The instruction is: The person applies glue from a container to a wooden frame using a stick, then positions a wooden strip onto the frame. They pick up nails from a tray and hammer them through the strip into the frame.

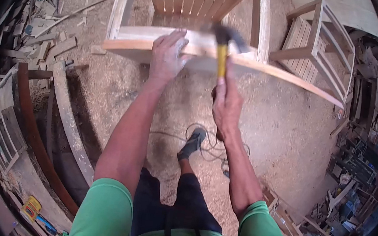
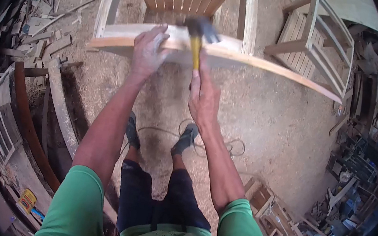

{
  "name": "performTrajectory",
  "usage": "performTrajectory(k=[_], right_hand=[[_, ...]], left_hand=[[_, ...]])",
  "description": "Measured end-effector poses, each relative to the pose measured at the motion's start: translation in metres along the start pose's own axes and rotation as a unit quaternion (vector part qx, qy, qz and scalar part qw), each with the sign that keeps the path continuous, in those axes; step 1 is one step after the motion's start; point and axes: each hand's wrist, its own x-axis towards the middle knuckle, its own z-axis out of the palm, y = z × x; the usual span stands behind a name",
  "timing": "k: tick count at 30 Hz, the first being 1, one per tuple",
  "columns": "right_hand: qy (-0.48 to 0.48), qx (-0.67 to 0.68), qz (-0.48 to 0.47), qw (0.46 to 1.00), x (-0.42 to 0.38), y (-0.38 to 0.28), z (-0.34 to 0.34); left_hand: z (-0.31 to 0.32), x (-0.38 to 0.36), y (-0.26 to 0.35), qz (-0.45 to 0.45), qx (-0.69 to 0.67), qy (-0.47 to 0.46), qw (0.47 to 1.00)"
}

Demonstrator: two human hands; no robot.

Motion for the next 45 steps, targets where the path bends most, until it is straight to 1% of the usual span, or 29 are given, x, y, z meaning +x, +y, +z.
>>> performTrajectory(k=[1,2,4,6,7,8,9,12,15,16,17,19,20,21,22,23,24,25,26,27,29,31,33,35,37,39,41,43,45], right_hand=[[0.019,0.056,0.012,0.998,-0.003,-0.021,-0.005],[0.117,0.102,-0.042,0.987,-0.011,-0.038,-0.009],[0.155,0.202,-0.135,0.958,-0.036,-0.001,-0.004],[0.161,-0.007,-0.190,0.968,-0.030,0.046,0.015],[0.135,-0.074,-0.157,0.976,-0.020,0.042,0.020],[0.009,-0.153,-0.036,0.988,-0.025,0.039,0.019],[-0.035,-0.162,0.010,0.986,-0.018,0.018,0.013],[0.065,0.020,0.002,0.998,-0.027,-0.027,0.006],[0.143,-0.011,-0.117,0.983,-0.037,0.011,0.024],[0.107,-0.061,-0.043,0.991,-0.034,0.005,0.026],[-0.026,-0.164,0.147,0.975,-0.030,-0.001,0.021],[0.068,-0.113,0.113,0.985,-0.032,0.005,0.027],[0.064,-0.093,0.142,0.983,-0.035,0.008,0.023],[0.095,-0.094,0.104,0.985,-0.041,0.003,0.025],[0.096,-0.134,0.117,0.979,-0.053,-0.002,0.028],[0.093,-0.073,0.092,0.989,-0.060,-0.016,0.033],[0.086,-0.074,0.063,0.992,-0.071,-0.031,0.039],[0.079,-0.073,0.033,0.994,-0.081,-0.045,0.046],[0.041,-0.063,0.128,0.989,-0.093,-0.080,0.054],[0.008,-0.063,0.112,0.992,-0.106,-0.102,0.064],[-0.045,-0.037,0.083,0.995,-0.133,-0.136,0.090],[-0.099,-0.010,0.038,0.994,-0.167,-0.171,0.119],[-0.190,0.017,0.008,0.982,-0.191,-0.219,0.148],[-0.231,0.009,-0.204,0.951,-0.201,-0.260,0.184],[-0.284,0.034,-0.343,0.895,-0.207,-0.322,0.225],[-0.373,0.049,-0.376,0.847,-0.217,-0.375,0.257],[-0.402,0.026,-0.418,0.814,-0.234,-0.412,0.292],[-0.424,-0.003,-0.454,0.783,-0.252,-0.443,0.327],[-0.441,-0.040,-0.483,0.755,-0.271,-0.462,0.357]], left_hand=[[0.000,-0.005,0.002,-0.003,0.002,-0.004,1.000],[0.001,0.000,0.003,-0.003,0.009,0.002,1.000],[0.002,-0.002,0.000,-0.006,0.016,-0.003,1.000],[0.004,-0.001,0.000,-0.012,0.013,-0.004,1.000],[0.002,0.006,-0.003,-0.006,0.019,0.005,1.000],[0.000,0.005,-0.003,-0.004,0.021,0.004,1.000],[0.001,-0.001,-0.001,0.000,0.020,-0.004,1.000],[0.002,0.000,0.000,-0.003,0.018,0.002,1.000],[0.003,-0.002,-0.001,-0.007,0.003,0.006,1.000],[0.003,0.000,-0.002,-0.005,0.000,0.010,1.000],[0.003,0.004,-0.001,0.000,-0.016,0.016,1.000],[0.007,0.002,-0.005,-0.002,-0.031,0.022,0.999],[0.000,0.005,0.000,-0.038,-0.091,0.009,0.995],[-0.010,0.006,0.005,-0.092,-0.142,-0.013,0.985],[0.008,-0.002,0.000,-0.112,-0.142,0.026,0.983],[-0.012,0.001,-0.008,-0.094,-0.141,-0.083,0.982],[-0.048,-0.011,-0.001,-0.048,-0.141,-0.034,0.988],[-0.062,-0.034,-0.004,0.010,-0.080,0.102,0.992],[-0.099,-0.059,-0.009,-0.047,-0.087,0.115,0.988],[-0.132,-0.076,-0.011,-0.096,-0.103,0.135,0.981],[-0.187,-0.143,-0.040,-0.215,-0.173,0.042,0.960],[-0.247,-0.227,-0.072,-0.239,-0.116,-0.024,0.964],[-0.311,-0.297,-0.078,-0.268,-0.058,0.096,0.957],[-0.379,-0.353,-0.070,-0.362,-0.019,0.132,0.923],[-0.439,-0.406,-0.055,-0.397,0.042,0.189,0.897],[-0.489,-0.454,-0.033,-0.434,0.142,0.219,0.862],[-0.515,-0.504,-0.011,-0.485,0.218,0.289,0.797],[-0.538,-0.556,0.015,-0.557,0.298,0.268,0.727],[-0.571,-0.589,0.032,-0.584,0.320,0.320,0.674]])
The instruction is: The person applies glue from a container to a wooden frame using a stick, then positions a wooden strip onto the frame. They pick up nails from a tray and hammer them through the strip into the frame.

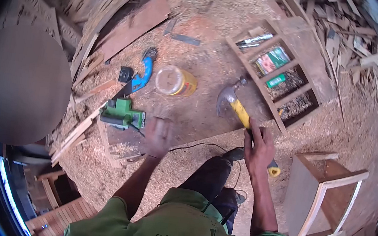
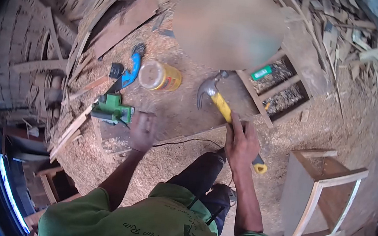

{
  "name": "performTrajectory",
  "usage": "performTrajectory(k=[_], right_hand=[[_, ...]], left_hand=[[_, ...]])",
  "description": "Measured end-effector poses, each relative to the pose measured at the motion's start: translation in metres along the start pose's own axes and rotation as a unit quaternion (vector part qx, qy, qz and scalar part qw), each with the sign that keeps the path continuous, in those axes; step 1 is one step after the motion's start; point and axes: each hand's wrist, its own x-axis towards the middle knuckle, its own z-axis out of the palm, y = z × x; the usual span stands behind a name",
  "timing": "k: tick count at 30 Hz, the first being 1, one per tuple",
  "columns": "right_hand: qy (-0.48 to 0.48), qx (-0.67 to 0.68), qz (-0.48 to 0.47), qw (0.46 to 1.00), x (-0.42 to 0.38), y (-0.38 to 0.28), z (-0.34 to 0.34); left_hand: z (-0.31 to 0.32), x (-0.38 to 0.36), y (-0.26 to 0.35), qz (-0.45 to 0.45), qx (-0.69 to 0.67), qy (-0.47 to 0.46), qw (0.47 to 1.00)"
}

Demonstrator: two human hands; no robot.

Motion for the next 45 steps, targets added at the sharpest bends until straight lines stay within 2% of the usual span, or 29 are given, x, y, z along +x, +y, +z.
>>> performTrajectory(k=[3,4,6,7,8,11,14,17,19,20,21,22,23,24,26,27,28,29,30,32,33,35,36,39,40,41,43,44,45], right_hand=[[-0.009,-0.011,-0.023,1.000,0.037,-0.015,0.038],[-0.047,-0.014,0.014,0.999,0.043,-0.020,0.050],[-0.035,-0.065,-0.051,0.996,0.050,-0.021,0.065],[-0.027,-0.093,-0.080,0.992,0.051,-0.021,0.070],[-0.107,-0.096,-0.038,0.989,0.048,-0.019,0.072],[-0.116,-0.126,-0.062,0.983,0.033,-0.011,0.071],[-0.135,-0.112,-0.065,0.982,0.024,-0.001,0.061],[-0.123,-0.063,-0.035,0.990,0.013,0.006,0.046],[-0.106,-0.029,-0.005,0.994,-0.002,0.012,0.027],[-0.094,-0.017,0.006,0.995,-0.009,0.015,0.014],[-0.077,-0.007,0.021,0.997,-0.016,0.019,0.004],[-0.047,-0.026,0.014,0.998,-0.026,0.028,-0.004],[-0.033,-0.005,0.022,0.999,-0.035,0.035,-0.013],[-0.016,0.010,0.037,0.999,-0.045,0.042,-0.025],[0.017,0.015,0.078,0.997,-0.074,0.061,-0.044],[0.026,0.007,0.102,0.994,-0.090,0.070,-0.049],[0.033,0.029,0.149,0.988,-0.104,0.072,-0.063],[0.061,0.005,0.142,0.988,-0.120,0.085,-0.064],[0.060,0.022,0.176,0.982,-0.131,0.087,-0.071],[0.032,0.081,0.242,0.966,-0.143,0.080,-0.099],[0.003,0.125,0.276,0.953,-0.145,0.071,-0.117],[0.085,0.187,0.239,0.949,-0.163,0.065,-0.115],[0.101,0.230,0.227,0.941,-0.170,0.059,-0.117],[0.155,0.319,0.172,0.919,-0.193,0.043,-0.119],[0.173,0.343,0.148,0.911,-0.205,0.044,-0.122],[0.164,0.451,0.190,0.856,-0.218,0.043,-0.136],[0.137,0.650,0.256,0.702,-0.252,0.042,-0.161],[0.142,0.679,0.226,0.684,-0.277,0.050,-0.165],[0.182,0.724,0.227,0.626,-0.304,0.059,-0.170]], left_hand=[[-0.025,0.035,-0.040,-0.045,0.083,0.024,0.995],[-0.024,0.052,-0.054,-0.060,0.105,0.036,0.992],[-0.008,0.083,-0.099,-0.062,0.107,0.077,0.989],[0.001,0.099,-0.117,-0.071,0.134,0.069,0.986],[0.010,0.114,-0.133,-0.079,0.160,0.060,0.982],[0.030,0.141,-0.175,-0.064,0.238,-0.052,0.968],[0.026,0.153,-0.175,-0.118,0.233,-0.083,0.962],[0.026,0.149,-0.195,-0.059,0.237,0.028,0.969],[0.014,0.150,-0.194,-0.043,0.233,0.116,0.965],[0.004,0.151,-0.200,-0.057,0.208,0.129,0.968],[-0.007,0.154,-0.207,-0.068,0.180,0.140,0.971],[-0.017,0.159,-0.208,-0.139,0.020,0.126,0.982],[-0.024,0.164,-0.221,-0.105,0.102,0.151,0.978],[-0.039,0.169,-0.225,-0.139,0.149,0.141,0.969],[-0.058,0.180,-0.288,-0.020,0.304,0.129,0.944],[-0.079,0.195,-0.252,0.135,0.240,0.195,0.941],[-0.084,0.217,-0.268,0.173,0.276,0.187,0.927],[-0.097,0.242,-0.281,0.157,0.209,0.067,0.963],[-0.110,0.227,-0.162,0.160,0.088,0.044,0.982],[-0.092,0.211,-0.069,0.185,-0.069,0.047,0.979],[-0.092,0.198,-0.014,0.239,-0.029,0.070,0.968],[-0.098,0.162,0.116,0.338,0.061,0.127,0.931],[-0.110,0.128,0.191,0.365,0.101,0.092,0.921],[-0.073,0.075,0.266,0.463,-0.038,0.071,0.883],[-0.057,0.057,0.281,0.515,-0.059,0.075,0.852],[-0.042,0.037,0.296,0.566,-0.078,0.079,0.817],[-0.022,-0.045,0.355,0.560,-0.167,-0.058,0.809],[-0.013,-0.089,0.390,0.584,-0.217,-0.074,0.779],[-0.003,-0.131,0.414,0.604,-0.267,-0.092,0.745]])
